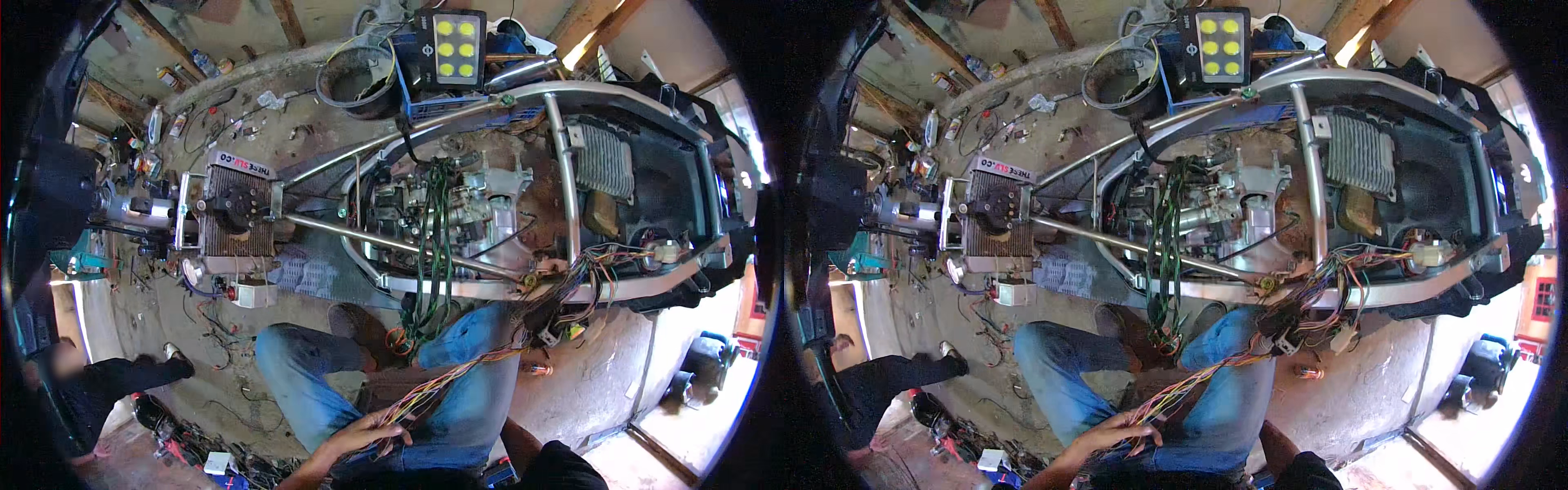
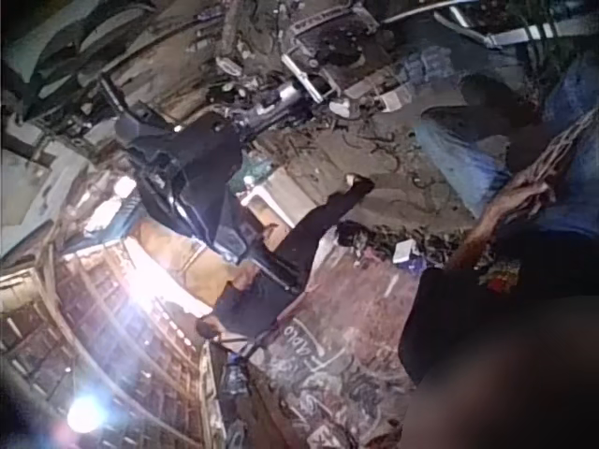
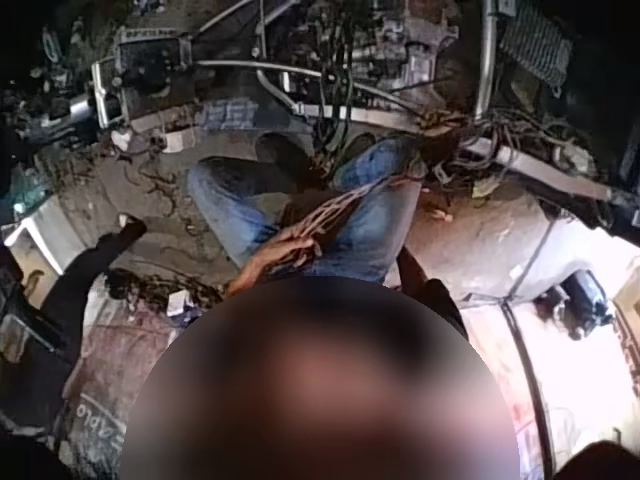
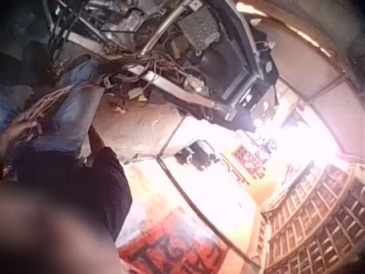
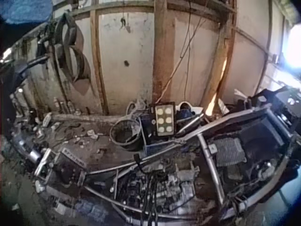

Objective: The recorder is organizing and inspecting a wiring harness for a motorcycle repair.

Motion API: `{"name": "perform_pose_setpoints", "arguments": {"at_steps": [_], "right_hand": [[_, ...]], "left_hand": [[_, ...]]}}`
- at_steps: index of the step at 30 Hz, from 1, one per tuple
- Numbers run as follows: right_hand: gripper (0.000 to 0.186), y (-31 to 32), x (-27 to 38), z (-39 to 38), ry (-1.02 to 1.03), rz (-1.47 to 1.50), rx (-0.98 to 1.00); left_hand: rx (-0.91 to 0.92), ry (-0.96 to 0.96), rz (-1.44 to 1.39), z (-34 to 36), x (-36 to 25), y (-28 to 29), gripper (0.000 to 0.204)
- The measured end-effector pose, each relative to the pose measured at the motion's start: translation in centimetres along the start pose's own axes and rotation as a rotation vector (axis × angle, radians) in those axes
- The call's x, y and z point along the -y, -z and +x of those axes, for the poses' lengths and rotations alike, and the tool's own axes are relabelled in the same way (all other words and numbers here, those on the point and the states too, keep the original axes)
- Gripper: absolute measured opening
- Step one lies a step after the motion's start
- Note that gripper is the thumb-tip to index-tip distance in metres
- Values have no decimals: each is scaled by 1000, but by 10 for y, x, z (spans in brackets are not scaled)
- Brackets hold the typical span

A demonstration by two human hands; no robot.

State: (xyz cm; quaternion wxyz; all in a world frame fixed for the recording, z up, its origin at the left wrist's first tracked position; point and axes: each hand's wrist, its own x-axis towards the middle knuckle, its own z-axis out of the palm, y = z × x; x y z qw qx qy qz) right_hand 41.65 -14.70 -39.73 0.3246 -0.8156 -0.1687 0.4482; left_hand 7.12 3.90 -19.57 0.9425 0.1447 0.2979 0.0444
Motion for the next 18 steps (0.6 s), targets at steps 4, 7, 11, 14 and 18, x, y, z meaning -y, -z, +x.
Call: {"name": "perform_pose_setpoints", "arguments": {"at_steps": [4,7,11,14,18], "right_hand": [[27,57,6,60,32,18,-11],[27,45,19,84,74,37,-44],[26,9,74,59,87,11,-51],[26,10,84,51,139,15,-68],[26,11,97,39,167,13,-63]], "left_hand": [[15,7,23,9,-15,-2,45],[50,-80,41,32,-1,17,45],[-33,-127,273,30,7,1,40],[-47,-171,334,13,20,-15,31],[-235,-188,396,-12,32,-27,24]]}}
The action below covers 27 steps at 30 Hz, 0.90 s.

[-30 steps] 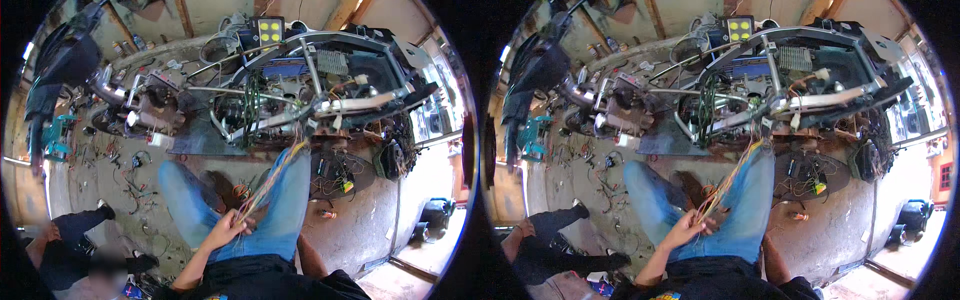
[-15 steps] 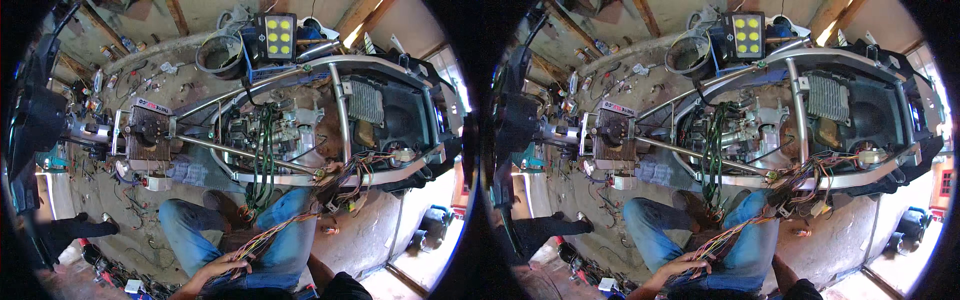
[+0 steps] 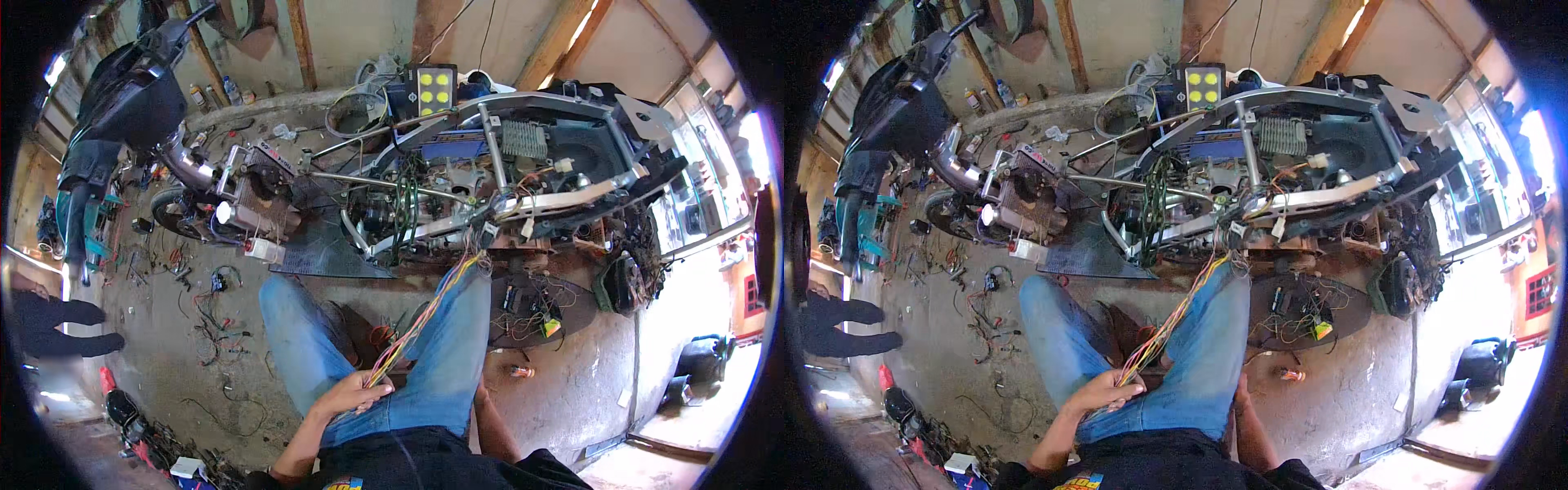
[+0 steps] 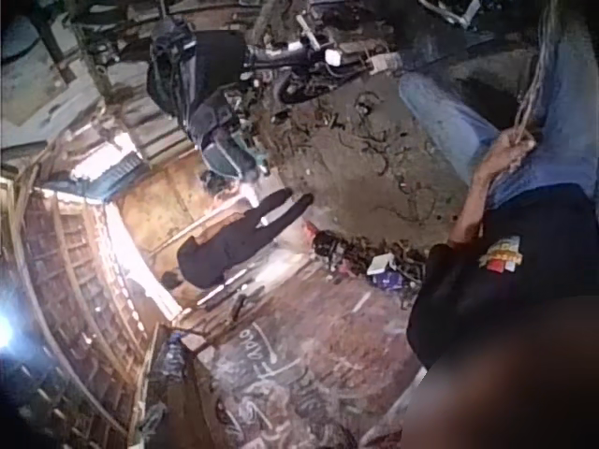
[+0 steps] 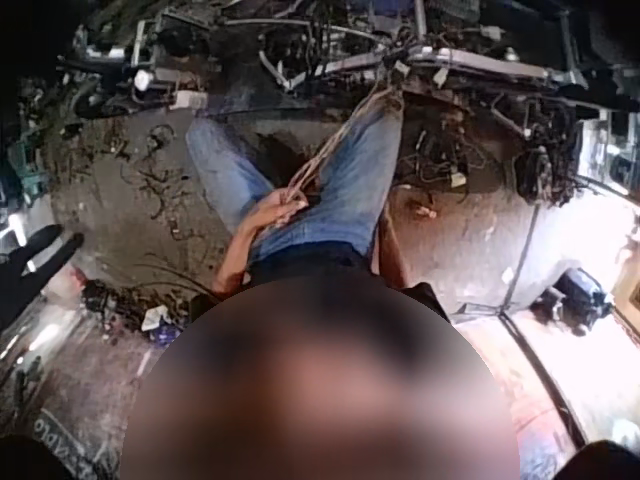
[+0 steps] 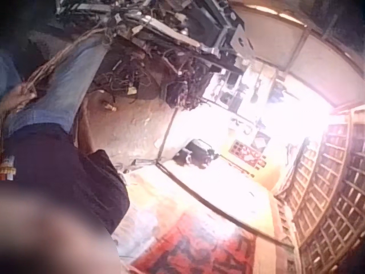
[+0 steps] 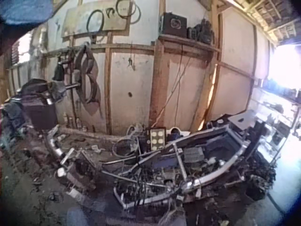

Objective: The recorder is organizing and inspecting a wiring harness for a motorcycle repair.

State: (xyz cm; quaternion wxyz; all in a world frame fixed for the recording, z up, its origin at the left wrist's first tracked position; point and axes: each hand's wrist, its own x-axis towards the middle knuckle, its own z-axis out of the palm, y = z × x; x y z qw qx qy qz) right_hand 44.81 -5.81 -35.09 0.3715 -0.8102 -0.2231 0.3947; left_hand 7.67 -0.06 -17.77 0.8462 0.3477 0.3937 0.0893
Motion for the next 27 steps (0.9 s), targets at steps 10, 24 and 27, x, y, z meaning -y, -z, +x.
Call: {"name": "perform_pose_setpoints", "arguments": {"at_steps": [10,24,27], "right_hand": [[25,4,118,-82,523,-40,-358],[66,-83,315,-167,1601,-676,973],[60,-87,319,-162,1608,-693,1002]], "left_hand": [[-234,-55,433,-77,39,-7,35],[-343,-238,517,-151,-14,16,24],[-370,-346,580,-160,-17,16,27]]}}
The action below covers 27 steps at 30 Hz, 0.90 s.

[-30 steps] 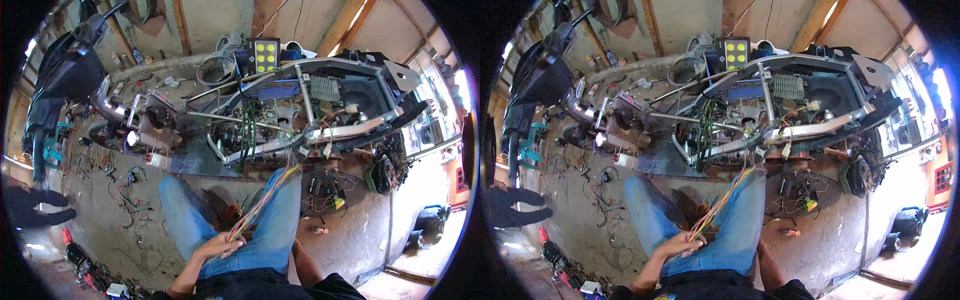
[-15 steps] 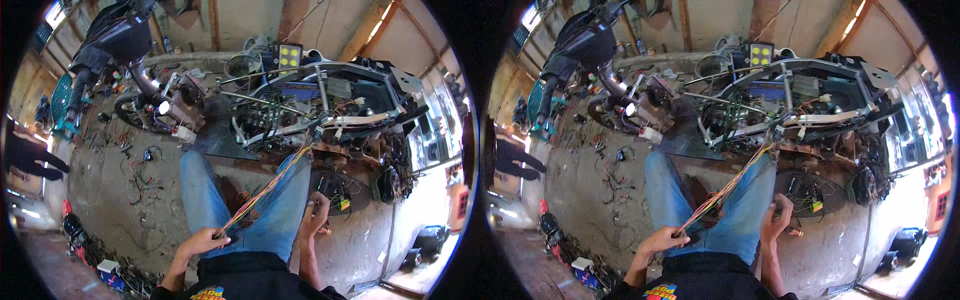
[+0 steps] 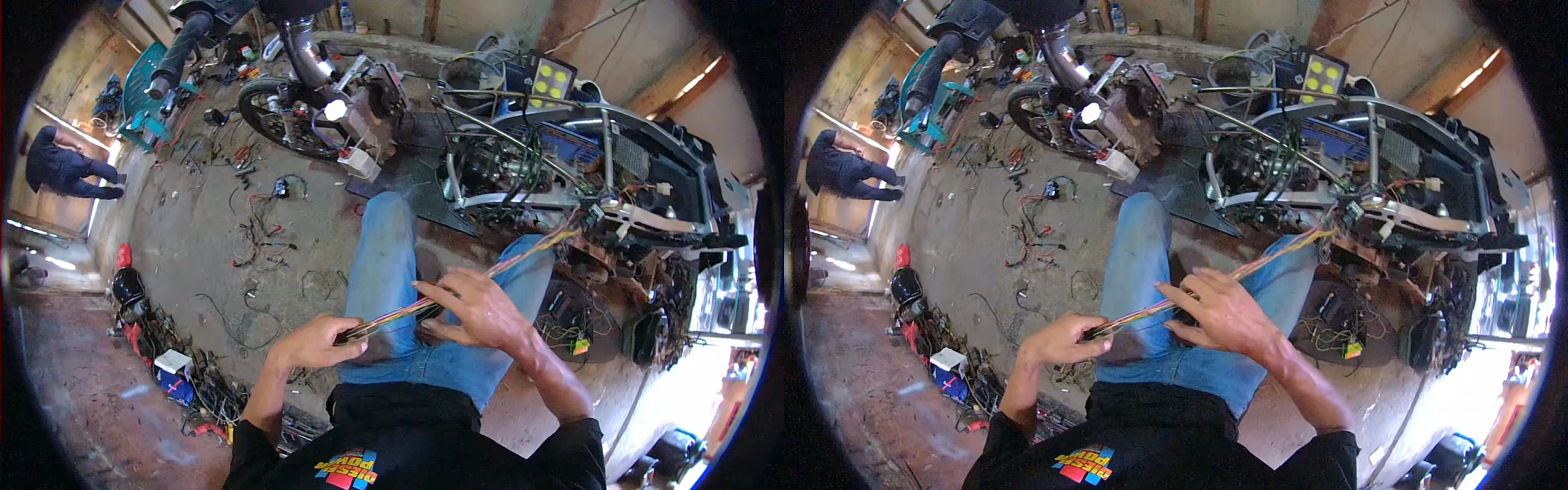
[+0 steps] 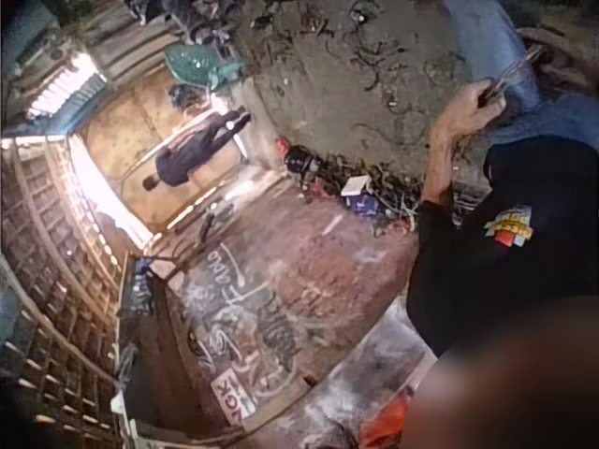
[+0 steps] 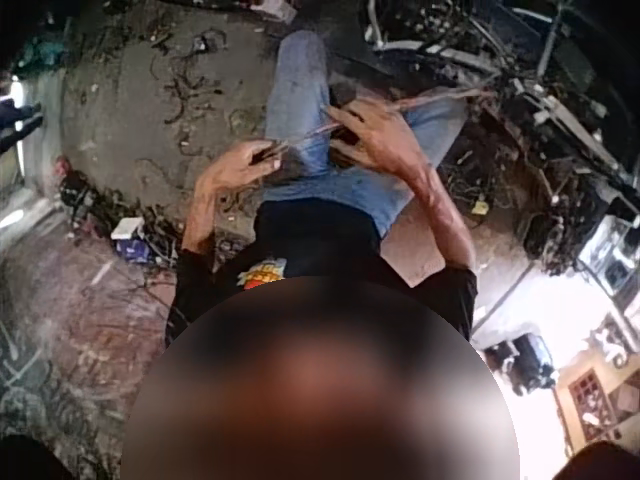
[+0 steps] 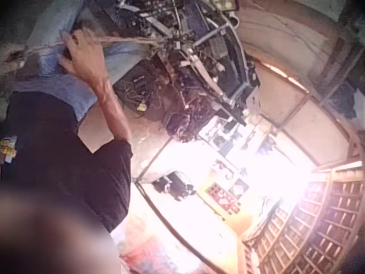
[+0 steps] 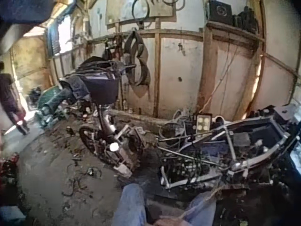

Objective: The recorder is organizing and inspecting a wiring harness for a motorcycle repair.

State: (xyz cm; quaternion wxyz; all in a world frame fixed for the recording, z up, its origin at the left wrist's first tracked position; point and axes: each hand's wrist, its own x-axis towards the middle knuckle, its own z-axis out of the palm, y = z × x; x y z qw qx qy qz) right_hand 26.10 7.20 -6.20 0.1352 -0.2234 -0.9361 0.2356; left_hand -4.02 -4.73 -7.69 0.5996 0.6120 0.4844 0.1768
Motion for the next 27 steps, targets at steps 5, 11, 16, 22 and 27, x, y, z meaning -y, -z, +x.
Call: {"name": "perform_pose_setpoints", "arguments": {"at_steps": [5,11,16,22,27], "right_hand": [[31,0,-8,9,60,5,62],[22,24,-20,8,31,-66,-78],[23,32,-32,-3,-46,-60,-87],[23,32,-43,-28,-138,-77,-58],[22,30,-45,-43,-183,-88,-104]], "left_hand": [[-294,166,257,-6,3,-1,26],[-553,296,218,-25,75,15,25],[-638,289,405,-47,119,34,25],[-807,275,651,-74,145,72,33],[-938,228,868,-96,169,115,36]]}}
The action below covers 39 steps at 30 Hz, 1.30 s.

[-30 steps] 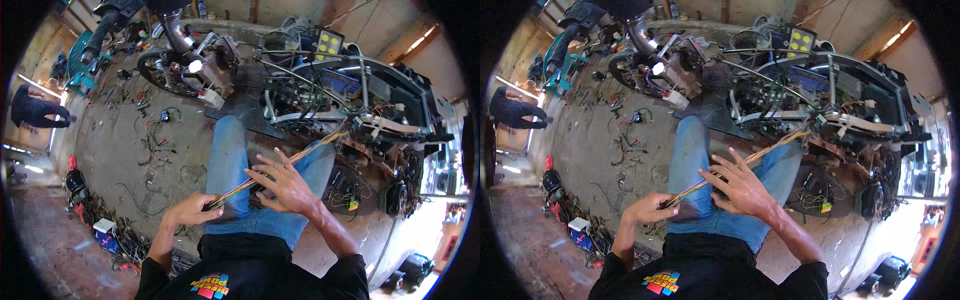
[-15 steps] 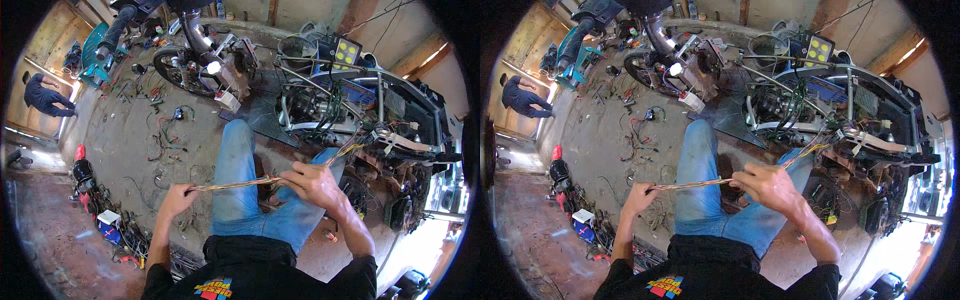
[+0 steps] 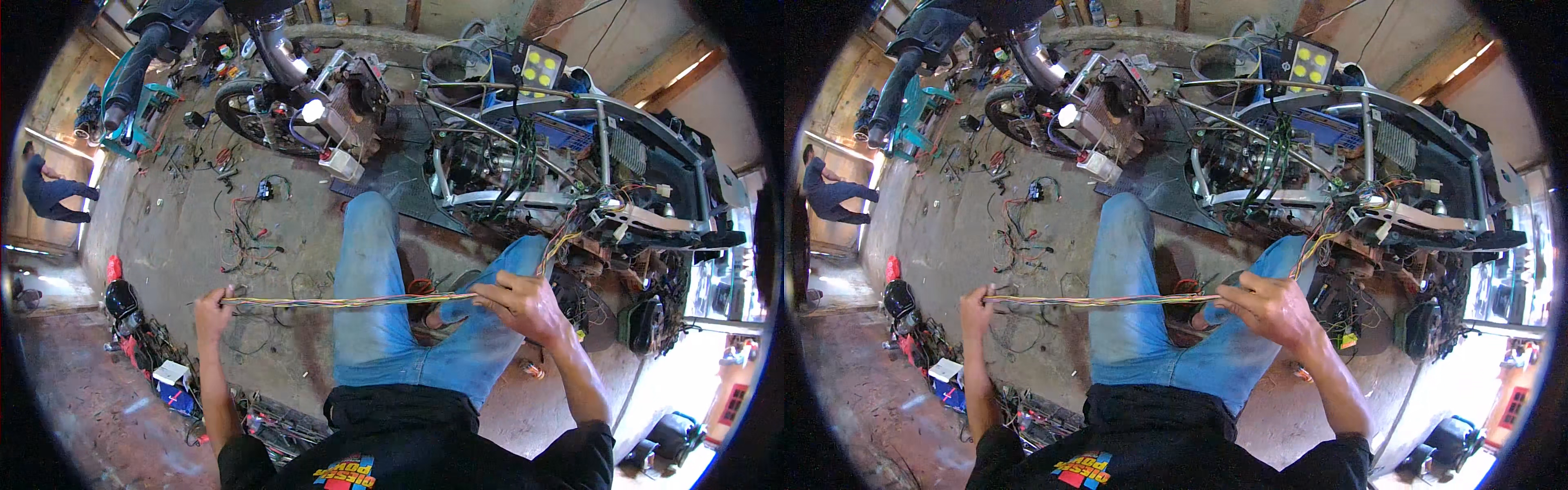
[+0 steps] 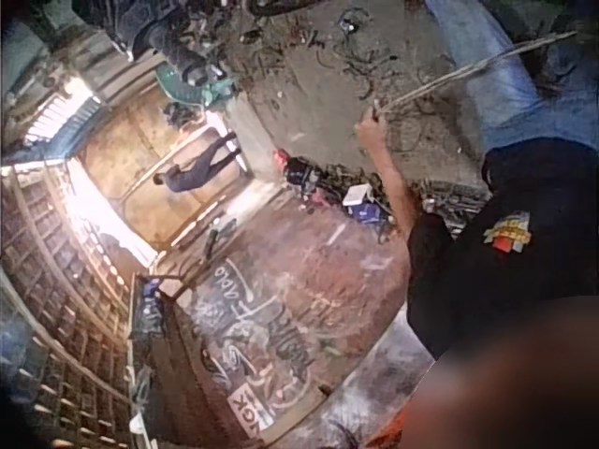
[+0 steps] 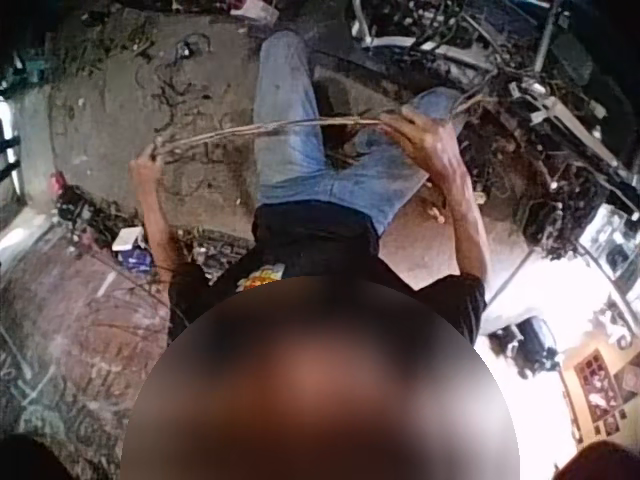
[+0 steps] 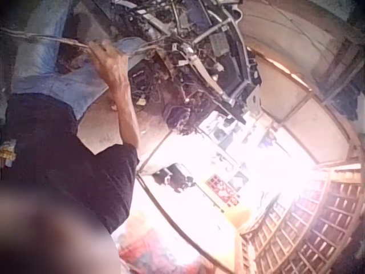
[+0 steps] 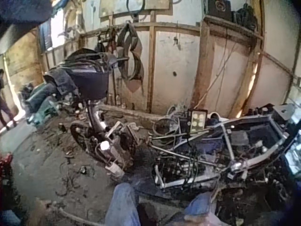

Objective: The recorder is organizing and inspecting a wiring harness for a motorcycle repair.

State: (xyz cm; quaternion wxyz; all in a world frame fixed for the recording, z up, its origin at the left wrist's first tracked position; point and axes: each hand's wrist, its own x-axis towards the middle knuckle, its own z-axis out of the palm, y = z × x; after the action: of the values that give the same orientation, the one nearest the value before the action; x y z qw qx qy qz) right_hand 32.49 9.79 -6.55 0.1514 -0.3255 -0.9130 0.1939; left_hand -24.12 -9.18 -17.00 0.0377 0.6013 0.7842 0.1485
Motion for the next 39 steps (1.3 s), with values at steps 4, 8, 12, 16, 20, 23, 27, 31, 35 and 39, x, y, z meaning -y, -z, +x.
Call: {"name": "perform_pose_setpoints", "arguments": {"at_steps": [4,8,12,16,20,23,27,31,35,39], "right_hand": [[23,-7,-8,-7,5,-15,-30],[25,-17,-19,-13,7,-48,-45],[26,-24,-25,-15,28,-86,-5],[25,-34,-34,-19,36,-80,-52],[26,-45,-36,-22,56,-98,-32],[25,-60,-42,-28,78,-89,-42],[22,-63,-42,-26,63,-90,-47],[22,-65,-50,-29,51,-97,-32],[23,-65,-52,-32,49,-100,-32],[24,-59,-62,-38,1,-140,-39]], "left_hand": [[-54,55,121,11,31,1,33],[-128,-60,147,14,54,-6,28],[-146,-79,222,13,73,-13,24],[-125,-134,303,14,76,-10,21],[-122,-125,409,-1,93,-9,18],[71,-24,415,-20,113,-14,15],[159,55,469,-56,144,-17,26],[150,238,572,-87,172,-24,50],[180,363,580,-94,172,-24,52],[31,328,498,-87,180,-27,46]]}}
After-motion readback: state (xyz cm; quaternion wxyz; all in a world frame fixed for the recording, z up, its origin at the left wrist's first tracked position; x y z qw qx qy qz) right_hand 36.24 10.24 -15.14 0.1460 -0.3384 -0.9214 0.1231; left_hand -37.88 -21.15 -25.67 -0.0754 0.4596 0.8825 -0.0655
